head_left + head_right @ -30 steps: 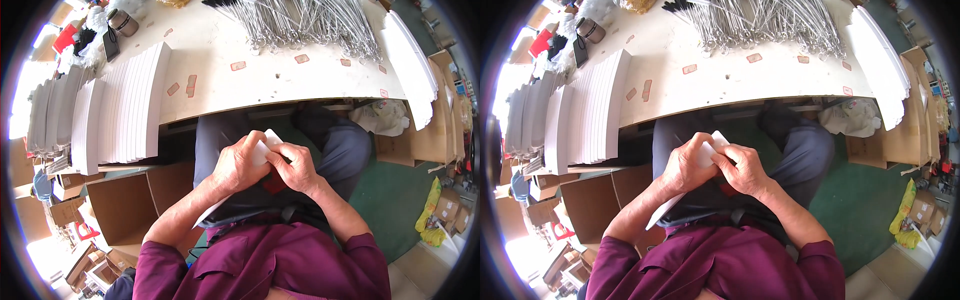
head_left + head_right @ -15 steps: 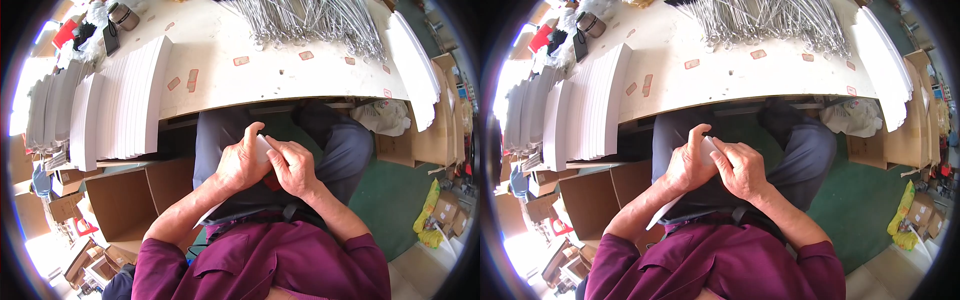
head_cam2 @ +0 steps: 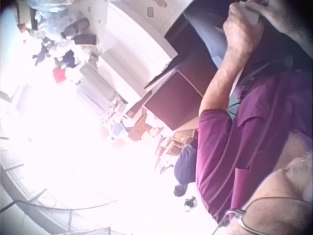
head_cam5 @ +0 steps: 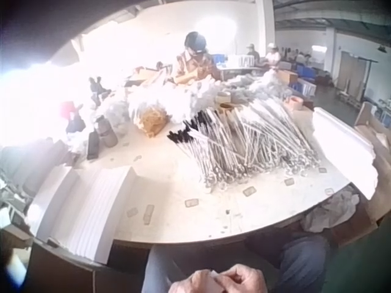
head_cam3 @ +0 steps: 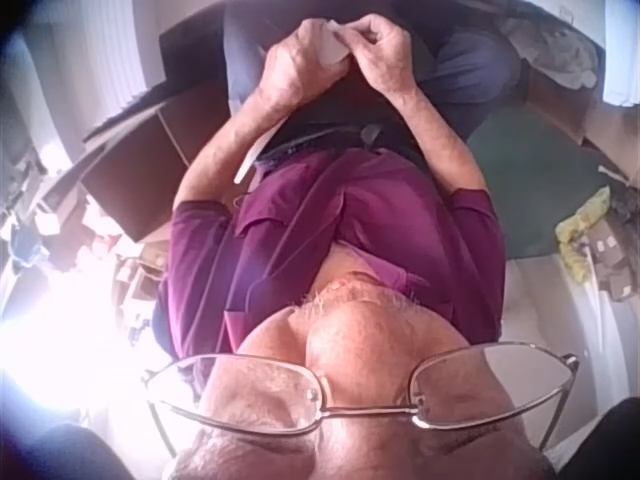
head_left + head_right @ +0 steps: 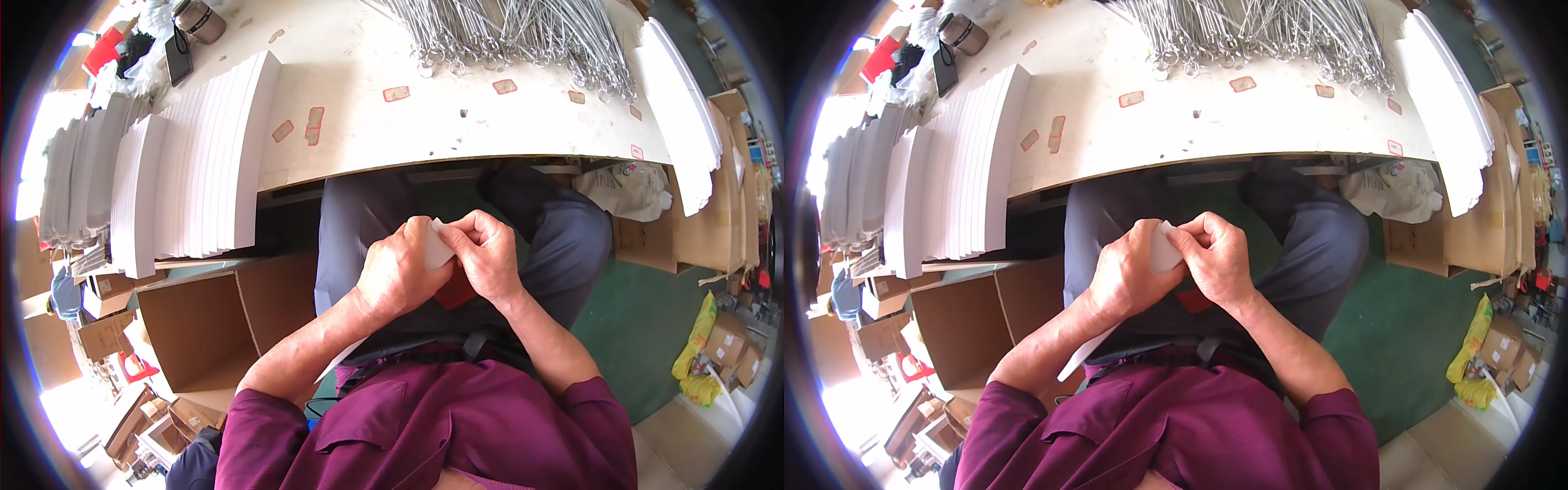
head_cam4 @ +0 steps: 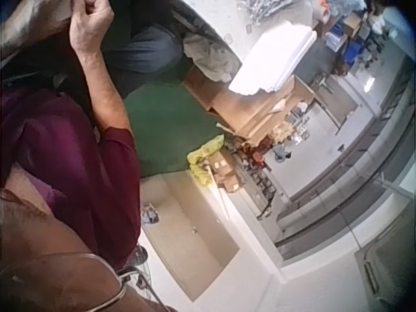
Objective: The recorder is counting and packing small cleaning brushes into long white cardboard boxes.
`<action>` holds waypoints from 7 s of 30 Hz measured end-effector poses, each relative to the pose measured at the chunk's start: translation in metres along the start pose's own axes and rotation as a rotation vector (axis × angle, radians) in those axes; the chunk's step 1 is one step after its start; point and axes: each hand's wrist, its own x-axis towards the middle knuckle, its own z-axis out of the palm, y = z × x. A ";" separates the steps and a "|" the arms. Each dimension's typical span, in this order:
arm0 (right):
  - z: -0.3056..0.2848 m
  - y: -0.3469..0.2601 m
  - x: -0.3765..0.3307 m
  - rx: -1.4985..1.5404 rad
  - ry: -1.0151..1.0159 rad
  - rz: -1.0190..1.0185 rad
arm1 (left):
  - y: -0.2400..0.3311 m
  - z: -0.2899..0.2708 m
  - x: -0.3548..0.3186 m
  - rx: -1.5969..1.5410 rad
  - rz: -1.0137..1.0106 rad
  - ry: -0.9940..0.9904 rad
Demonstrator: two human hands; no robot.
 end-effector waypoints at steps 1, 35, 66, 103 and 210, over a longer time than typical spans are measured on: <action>-0.003 -0.002 0.001 0.034 -0.014 0.066 | -0.001 0.000 -0.001 0.012 0.023 0.016; 0.016 0.009 -0.022 -0.229 0.014 -0.303 | -0.010 -0.008 0.005 -0.080 0.061 -0.004; -0.060 -0.044 0.070 -0.422 0.146 -0.449 | -0.015 -0.134 0.117 0.760 0.548 0.050; -0.082 -0.032 0.125 -0.666 0.338 -0.663 | 0.037 -0.171 0.176 0.510 0.264 0.049; -0.056 -0.126 0.096 0.963 -0.214 -0.049 | 0.080 -0.102 0.096 -1.014 0.403 -0.061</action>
